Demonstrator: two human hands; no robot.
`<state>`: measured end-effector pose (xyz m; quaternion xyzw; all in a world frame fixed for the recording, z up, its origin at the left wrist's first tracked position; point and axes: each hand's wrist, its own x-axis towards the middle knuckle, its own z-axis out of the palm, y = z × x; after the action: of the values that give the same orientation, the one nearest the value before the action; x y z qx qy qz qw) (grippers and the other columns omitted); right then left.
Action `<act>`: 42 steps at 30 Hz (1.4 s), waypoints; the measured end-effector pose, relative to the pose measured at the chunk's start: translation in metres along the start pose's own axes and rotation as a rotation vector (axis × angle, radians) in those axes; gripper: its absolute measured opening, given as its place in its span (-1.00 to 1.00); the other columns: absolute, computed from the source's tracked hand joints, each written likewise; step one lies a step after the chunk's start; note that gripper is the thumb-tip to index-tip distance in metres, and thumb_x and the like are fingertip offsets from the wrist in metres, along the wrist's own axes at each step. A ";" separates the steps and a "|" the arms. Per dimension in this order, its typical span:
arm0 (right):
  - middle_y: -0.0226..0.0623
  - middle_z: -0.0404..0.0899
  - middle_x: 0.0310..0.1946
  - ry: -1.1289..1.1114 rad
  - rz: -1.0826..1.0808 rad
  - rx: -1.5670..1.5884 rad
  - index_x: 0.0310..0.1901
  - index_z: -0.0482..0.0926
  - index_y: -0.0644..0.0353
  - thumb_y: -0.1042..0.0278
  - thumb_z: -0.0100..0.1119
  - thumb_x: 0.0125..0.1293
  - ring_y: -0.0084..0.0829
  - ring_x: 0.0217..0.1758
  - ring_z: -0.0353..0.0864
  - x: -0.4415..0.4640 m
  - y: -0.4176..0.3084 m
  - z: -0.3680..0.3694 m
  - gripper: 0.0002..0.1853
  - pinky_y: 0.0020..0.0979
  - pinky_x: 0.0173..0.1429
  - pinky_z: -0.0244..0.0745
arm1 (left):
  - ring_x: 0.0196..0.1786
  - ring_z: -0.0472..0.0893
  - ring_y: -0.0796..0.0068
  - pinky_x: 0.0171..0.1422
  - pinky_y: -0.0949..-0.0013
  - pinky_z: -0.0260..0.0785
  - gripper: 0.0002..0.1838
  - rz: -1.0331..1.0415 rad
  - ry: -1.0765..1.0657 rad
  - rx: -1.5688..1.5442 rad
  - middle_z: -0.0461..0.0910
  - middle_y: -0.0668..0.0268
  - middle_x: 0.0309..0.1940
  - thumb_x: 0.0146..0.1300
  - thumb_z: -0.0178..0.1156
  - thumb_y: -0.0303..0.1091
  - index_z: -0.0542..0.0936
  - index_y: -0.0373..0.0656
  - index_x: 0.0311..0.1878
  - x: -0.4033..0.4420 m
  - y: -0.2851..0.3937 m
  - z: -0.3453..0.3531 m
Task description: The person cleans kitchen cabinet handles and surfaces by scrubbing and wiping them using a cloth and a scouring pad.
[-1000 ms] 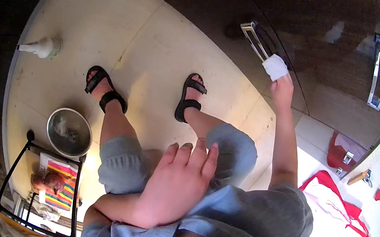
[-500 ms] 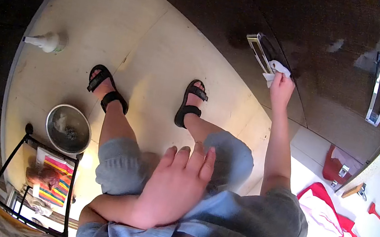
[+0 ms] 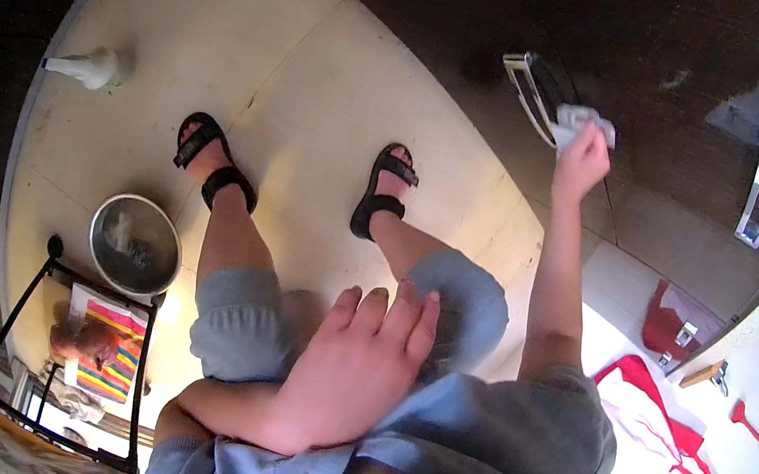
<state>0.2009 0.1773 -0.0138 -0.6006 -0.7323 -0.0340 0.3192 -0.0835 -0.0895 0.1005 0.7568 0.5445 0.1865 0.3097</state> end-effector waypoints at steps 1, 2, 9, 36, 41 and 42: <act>-0.07 0.42 -0.68 -0.055 0.036 0.044 -0.41 0.54 0.29 0.26 -0.02 0.30 -0.54 -0.64 0.32 0.005 -0.030 0.007 -0.72 -0.40 -0.52 0.27 | -0.08 0.48 0.25 0.09 0.21 0.32 -0.54 0.004 0.002 -0.006 0.44 0.10 -0.02 0.09 -0.03 -0.34 0.39 -0.29 0.10 0.000 0.000 0.000; -0.05 0.42 -0.67 -0.083 -0.009 0.125 -0.38 0.55 0.29 0.26 -0.01 0.29 -0.52 -0.64 0.33 0.013 -0.056 0.021 -0.74 -0.40 -0.50 0.29 | -0.08 0.48 0.25 0.09 0.21 0.32 -0.54 -0.001 0.011 -0.009 0.44 0.10 -0.02 0.09 -0.03 -0.34 0.39 -0.29 0.10 0.001 0.000 0.000; -0.04 0.54 -0.50 -0.290 -0.133 0.162 -0.26 0.58 0.25 0.21 0.01 0.26 -0.36 -0.47 0.51 0.043 -0.116 0.066 -0.73 -0.41 -0.31 0.41 | 0.00 0.44 0.22 0.13 0.16 0.28 -0.47 -0.017 -0.062 0.045 0.41 0.11 0.03 0.09 0.09 -0.21 0.36 -0.22 0.13 0.005 0.003 0.001; -0.55 0.42 -0.42 -1.006 0.393 1.013 -0.31 0.49 0.31 0.33 -0.09 0.39 -0.73 -0.34 0.30 -0.135 -0.228 -0.036 -0.76 -0.67 -0.23 0.21 | 0.10 0.47 0.17 0.17 0.16 0.29 -0.17 -1.693 -0.373 -1.117 0.47 0.00 0.04 0.07 -0.07 0.37 0.44 -0.28 0.08 -0.339 -0.102 0.380; -0.50 0.48 -0.39 -1.111 0.363 0.779 -0.28 0.52 0.34 0.31 -0.05 0.37 -0.70 -0.31 0.36 -0.134 -0.187 0.030 -0.75 -0.65 -0.19 0.28 | 0.08 0.48 0.22 0.15 0.16 0.30 -0.28 -1.557 -0.204 -1.359 0.49 0.05 0.01 0.11 -0.04 0.29 0.47 -0.21 0.06 -0.294 -0.123 0.344; -0.49 0.50 -0.37 -1.097 0.394 0.764 -0.26 0.53 0.34 0.30 -0.04 0.37 -0.69 -0.30 0.37 -0.123 -0.183 0.034 -0.75 -0.65 -0.17 0.29 | 0.08 0.48 0.23 0.15 0.16 0.30 -0.30 -1.515 -0.170 -1.411 0.50 0.06 0.01 0.11 -0.03 0.27 0.47 -0.20 0.05 -0.282 -0.129 0.336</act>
<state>0.0302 0.0356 -0.0426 -0.4982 -0.6260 0.5928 0.0924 -0.0618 -0.4163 -0.2193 -0.1265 0.6210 0.1653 0.7557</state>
